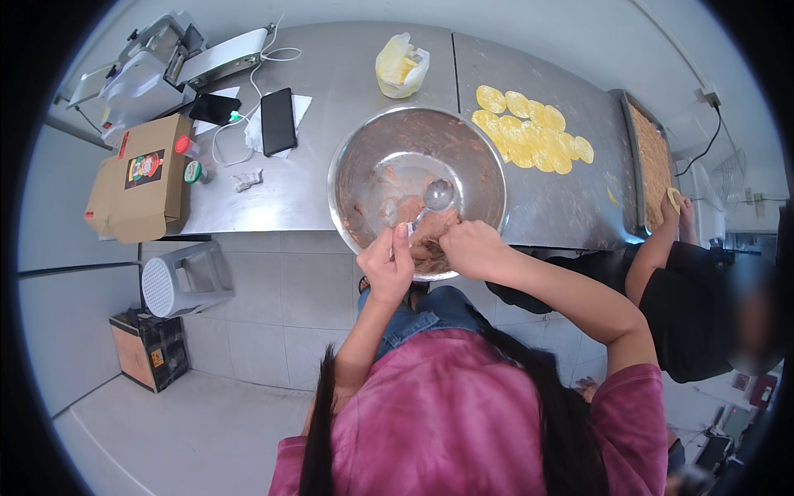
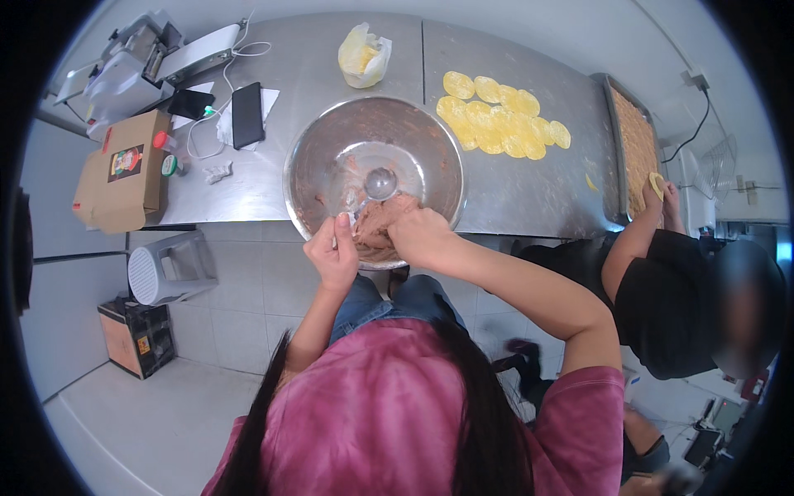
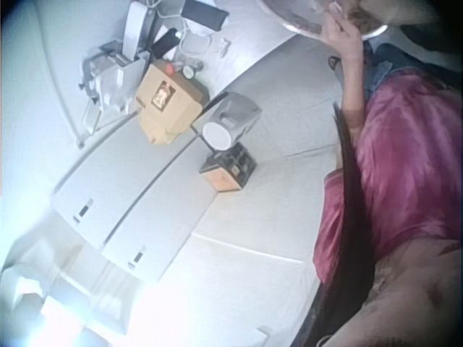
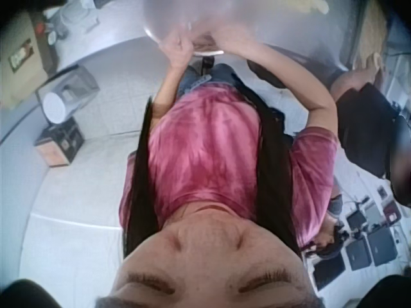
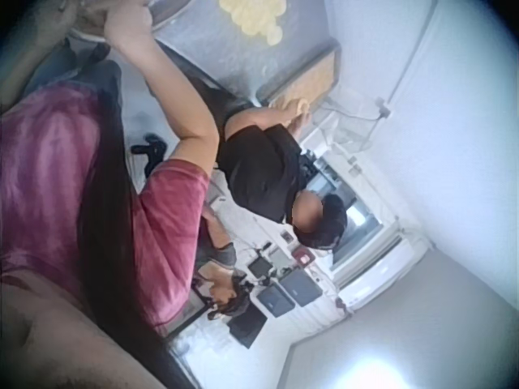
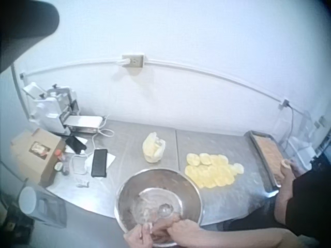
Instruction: The person scoops a brown paste from a metal bowl using a spoon and places it onto yellow dough circles arranged on a stainless steel table. Another person is visible in the background working with a tray of similar items.
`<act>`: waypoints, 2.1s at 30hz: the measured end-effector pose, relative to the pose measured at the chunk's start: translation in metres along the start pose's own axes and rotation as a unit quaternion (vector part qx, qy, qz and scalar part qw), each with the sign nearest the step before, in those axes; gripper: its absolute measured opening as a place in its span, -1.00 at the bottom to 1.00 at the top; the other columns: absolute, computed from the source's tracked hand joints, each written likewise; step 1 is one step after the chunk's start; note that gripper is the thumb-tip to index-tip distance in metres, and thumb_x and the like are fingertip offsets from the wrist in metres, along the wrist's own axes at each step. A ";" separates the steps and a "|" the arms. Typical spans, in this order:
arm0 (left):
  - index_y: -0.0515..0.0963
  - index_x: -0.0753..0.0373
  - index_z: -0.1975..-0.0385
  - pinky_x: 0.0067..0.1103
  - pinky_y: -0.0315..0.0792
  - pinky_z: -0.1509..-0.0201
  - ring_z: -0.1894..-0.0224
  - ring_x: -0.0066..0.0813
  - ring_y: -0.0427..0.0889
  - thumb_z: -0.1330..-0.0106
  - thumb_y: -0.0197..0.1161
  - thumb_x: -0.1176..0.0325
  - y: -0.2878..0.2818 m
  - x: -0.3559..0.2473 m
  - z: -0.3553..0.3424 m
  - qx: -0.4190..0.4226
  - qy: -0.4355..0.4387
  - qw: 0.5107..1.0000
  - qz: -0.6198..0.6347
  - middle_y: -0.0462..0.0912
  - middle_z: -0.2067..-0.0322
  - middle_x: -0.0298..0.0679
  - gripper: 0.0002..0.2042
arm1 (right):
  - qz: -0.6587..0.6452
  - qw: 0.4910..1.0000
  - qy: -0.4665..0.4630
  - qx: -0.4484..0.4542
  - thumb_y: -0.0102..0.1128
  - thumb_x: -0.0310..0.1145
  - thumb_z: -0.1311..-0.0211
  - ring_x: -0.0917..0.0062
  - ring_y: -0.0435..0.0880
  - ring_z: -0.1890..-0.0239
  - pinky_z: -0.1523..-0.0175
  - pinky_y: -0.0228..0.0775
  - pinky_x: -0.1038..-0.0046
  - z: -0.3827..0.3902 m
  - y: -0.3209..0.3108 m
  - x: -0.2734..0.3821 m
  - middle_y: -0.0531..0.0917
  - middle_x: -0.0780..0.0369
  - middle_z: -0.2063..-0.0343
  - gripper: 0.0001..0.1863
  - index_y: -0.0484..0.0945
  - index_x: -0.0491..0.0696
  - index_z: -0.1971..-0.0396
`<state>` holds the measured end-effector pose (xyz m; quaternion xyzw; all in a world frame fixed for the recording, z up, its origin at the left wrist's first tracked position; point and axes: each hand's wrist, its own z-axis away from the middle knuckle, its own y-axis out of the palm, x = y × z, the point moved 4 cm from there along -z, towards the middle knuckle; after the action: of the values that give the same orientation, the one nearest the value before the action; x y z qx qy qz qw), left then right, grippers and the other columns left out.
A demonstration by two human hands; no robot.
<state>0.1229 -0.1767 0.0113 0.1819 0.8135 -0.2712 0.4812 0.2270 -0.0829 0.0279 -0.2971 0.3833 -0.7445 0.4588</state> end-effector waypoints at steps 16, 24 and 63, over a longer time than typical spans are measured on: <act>0.36 0.37 0.65 -0.67 0.13 0.56 0.60 -0.72 0.21 -0.36 -0.03 0.26 -0.003 0.006 -0.010 -0.028 -0.107 0.991 0.071 0.33 0.74 -0.38 -0.64 | -0.015 0.997 -0.041 -0.063 0.01 -0.44 0.02 0.32 0.64 0.38 0.32 0.48 0.37 -0.010 0.001 0.015 0.63 0.11 0.49 -0.82 0.62 -0.10 0.53; 0.41 0.38 0.64 -0.68 0.17 0.54 0.61 -0.72 0.24 -0.33 0.02 0.26 -0.010 0.009 -0.020 -0.053 -0.160 0.978 0.123 0.34 0.77 -0.40 -0.65 | -0.320 0.945 -0.057 -0.028 0.06 -0.41 -0.02 0.26 0.59 0.49 0.40 0.38 0.36 0.018 -0.004 -0.038 0.59 0.10 0.61 -0.84 0.55 -0.19 0.56; 0.54 0.43 0.61 -0.57 0.27 0.52 0.64 -0.61 0.35 -0.25 0.10 0.17 -0.008 0.031 -0.041 0.085 -0.300 0.950 0.029 0.42 0.78 -0.28 -0.61 | -0.384 0.817 0.122 -0.412 0.02 -0.48 -0.15 0.17 0.60 0.24 0.23 0.43 0.44 0.048 -0.016 -0.036 0.57 -0.04 0.29 -0.76 0.53 -0.19 0.19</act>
<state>0.0759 -0.1563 0.0021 0.1557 0.5997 -0.3675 0.6936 0.2719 -0.0596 0.0638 -0.4883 0.5618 -0.6629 -0.0805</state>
